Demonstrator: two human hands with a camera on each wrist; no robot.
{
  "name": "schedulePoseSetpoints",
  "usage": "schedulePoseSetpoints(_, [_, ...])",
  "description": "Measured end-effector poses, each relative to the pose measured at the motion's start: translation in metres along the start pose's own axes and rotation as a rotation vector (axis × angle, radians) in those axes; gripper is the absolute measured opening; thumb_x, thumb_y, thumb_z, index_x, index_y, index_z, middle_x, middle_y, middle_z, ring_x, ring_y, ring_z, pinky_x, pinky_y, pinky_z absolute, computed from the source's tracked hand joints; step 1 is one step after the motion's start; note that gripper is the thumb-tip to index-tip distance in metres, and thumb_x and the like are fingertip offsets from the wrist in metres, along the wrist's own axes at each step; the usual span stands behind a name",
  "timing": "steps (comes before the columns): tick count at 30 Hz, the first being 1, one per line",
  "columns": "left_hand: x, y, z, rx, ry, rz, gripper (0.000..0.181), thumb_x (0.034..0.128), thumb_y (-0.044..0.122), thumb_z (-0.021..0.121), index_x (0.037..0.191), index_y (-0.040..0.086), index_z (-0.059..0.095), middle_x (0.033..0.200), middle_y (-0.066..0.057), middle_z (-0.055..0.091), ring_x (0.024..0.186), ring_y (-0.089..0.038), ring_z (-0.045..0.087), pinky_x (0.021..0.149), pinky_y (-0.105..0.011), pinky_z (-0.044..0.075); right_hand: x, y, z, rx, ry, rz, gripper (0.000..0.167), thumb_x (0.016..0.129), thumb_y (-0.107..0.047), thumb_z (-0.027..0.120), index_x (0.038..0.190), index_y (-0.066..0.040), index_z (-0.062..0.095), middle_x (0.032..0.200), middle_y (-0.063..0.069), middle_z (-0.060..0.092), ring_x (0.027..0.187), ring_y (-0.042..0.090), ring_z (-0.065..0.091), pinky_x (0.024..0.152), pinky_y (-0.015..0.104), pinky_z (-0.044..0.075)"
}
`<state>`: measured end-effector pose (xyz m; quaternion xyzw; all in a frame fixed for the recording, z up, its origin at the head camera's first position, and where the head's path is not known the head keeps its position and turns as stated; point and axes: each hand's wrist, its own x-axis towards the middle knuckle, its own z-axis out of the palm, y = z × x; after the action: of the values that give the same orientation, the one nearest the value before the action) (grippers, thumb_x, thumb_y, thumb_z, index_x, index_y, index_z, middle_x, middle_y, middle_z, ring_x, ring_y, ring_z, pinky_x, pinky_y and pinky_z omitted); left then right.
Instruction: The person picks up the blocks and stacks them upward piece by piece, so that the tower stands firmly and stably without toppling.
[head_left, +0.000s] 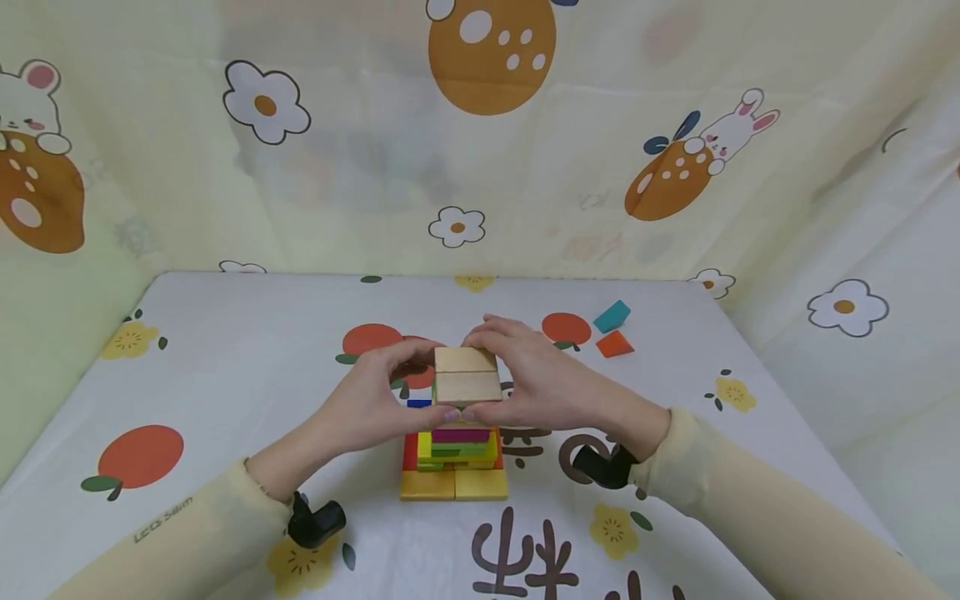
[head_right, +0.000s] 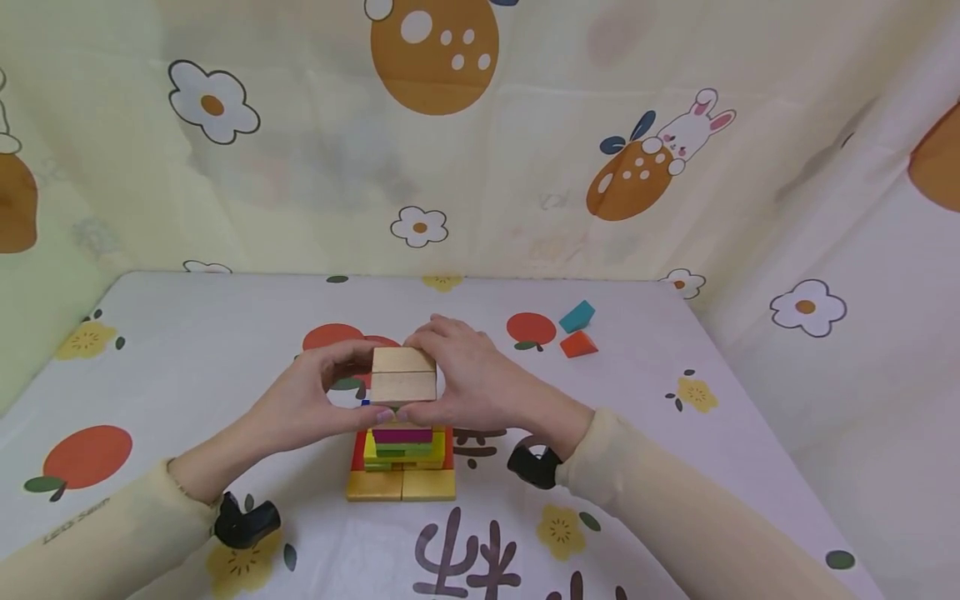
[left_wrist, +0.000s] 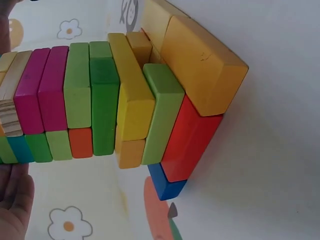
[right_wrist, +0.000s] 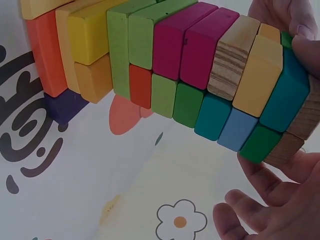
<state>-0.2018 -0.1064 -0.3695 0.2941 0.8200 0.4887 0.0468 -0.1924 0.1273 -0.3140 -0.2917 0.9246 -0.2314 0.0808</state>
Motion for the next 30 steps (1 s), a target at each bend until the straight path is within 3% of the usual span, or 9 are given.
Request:
schedulePoseSetpoints(7, [0.001, 0.001, 0.000, 0.012, -0.001, 0.023, 0.056, 0.0814, 0.025, 0.087, 0.131, 0.010, 0.064, 0.124, -0.002, 0.071, 0.115, -0.025, 0.067, 0.103, -0.049, 0.055, -0.001, 0.002, -0.001, 0.015, 0.000, 0.003, 0.054, 0.083, -0.032, 0.084, 0.127, -0.013, 0.061, 0.137, 0.007, 0.059, 0.154, 0.039, 0.027, 0.112, 0.065, 0.043])
schedulePoseSetpoints(12, [0.001, 0.001, -0.001, 0.026, 0.009, 0.032, 0.055, 0.0794, 0.025, 0.088, 0.128, 0.012, 0.066, 0.122, 0.002, 0.071, 0.113, -0.021, 0.067, 0.102, -0.046, 0.056, -0.006, 0.004, -0.010, 0.040, -0.017, 0.027, 0.079, 0.085, -0.041, 0.082, 0.150, -0.013, 0.046, 0.155, 0.010, 0.047, 0.154, 0.036, 0.028, 0.115, 0.065, 0.039])
schedulePoseSetpoints(15, [0.000, 0.001, -0.001, 0.032, 0.009, 0.030, 0.055, 0.0787, 0.025, 0.089, 0.128, 0.012, 0.067, 0.122, 0.003, 0.071, 0.114, -0.021, 0.067, 0.103, -0.046, 0.056, -0.013, 0.015, -0.029, 0.087, 0.062, 0.026, 0.077, 0.094, -0.038, 0.073, 0.156, -0.012, 0.038, 0.159, 0.010, 0.043, 0.149, 0.032, 0.036, 0.118, 0.062, 0.036])
schedulePoseSetpoints(18, [0.002, 0.001, -0.001, 0.037, 0.006, 0.018, 0.057, 0.0782, 0.026, 0.089, 0.128, 0.012, 0.067, 0.123, 0.002, 0.071, 0.115, -0.023, 0.067, 0.102, -0.048, 0.055, -0.021, 0.044, -0.054, 0.154, 0.202, 0.057, 0.056, 0.103, -0.026, 0.062, 0.152, -0.007, 0.044, 0.154, 0.014, 0.049, 0.140, 0.033, 0.047, 0.117, 0.058, 0.037])
schedulePoseSetpoints(22, [0.002, 0.000, -0.002, 0.044, 0.006, 0.008, 0.058, 0.0781, 0.027, 0.089, 0.129, 0.012, 0.067, 0.124, 0.002, 0.070, 0.116, -0.025, 0.066, 0.102, -0.049, 0.055, -0.028, 0.104, -0.070, 0.166, 0.311, 0.261, 0.048, 0.107, -0.030, 0.054, 0.148, -0.006, 0.050, 0.145, 0.018, 0.057, 0.129, 0.035, 0.054, 0.109, 0.054, 0.046])
schedulePoseSetpoints(26, [0.000, 0.000, -0.002, 0.036, 0.006, -0.009, 0.057, 0.0777, 0.027, 0.090, 0.129, 0.014, 0.067, 0.124, 0.003, 0.070, 0.116, -0.024, 0.066, 0.102, -0.048, 0.055, -0.035, 0.174, -0.060, 0.098, 0.260, 0.479, 0.048, 0.106, -0.033, 0.055, 0.145, -0.004, 0.054, 0.131, 0.020, 0.062, 0.119, 0.035, 0.057, 0.095, 0.043, 0.054])
schedulePoseSetpoints(30, [0.000, 0.002, -0.001, 0.033, -0.004, -0.025, 0.058, 0.0776, 0.028, 0.090, 0.129, 0.015, 0.067, 0.123, 0.003, 0.070, 0.116, -0.025, 0.066, 0.102, -0.048, 0.056, -0.043, 0.223, -0.044, 0.063, 0.161, 0.576, 0.045, 0.103, -0.023, 0.061, 0.143, -0.002, 0.054, 0.120, 0.021, 0.061, 0.111, 0.035, 0.054, 0.083, 0.033, 0.051])
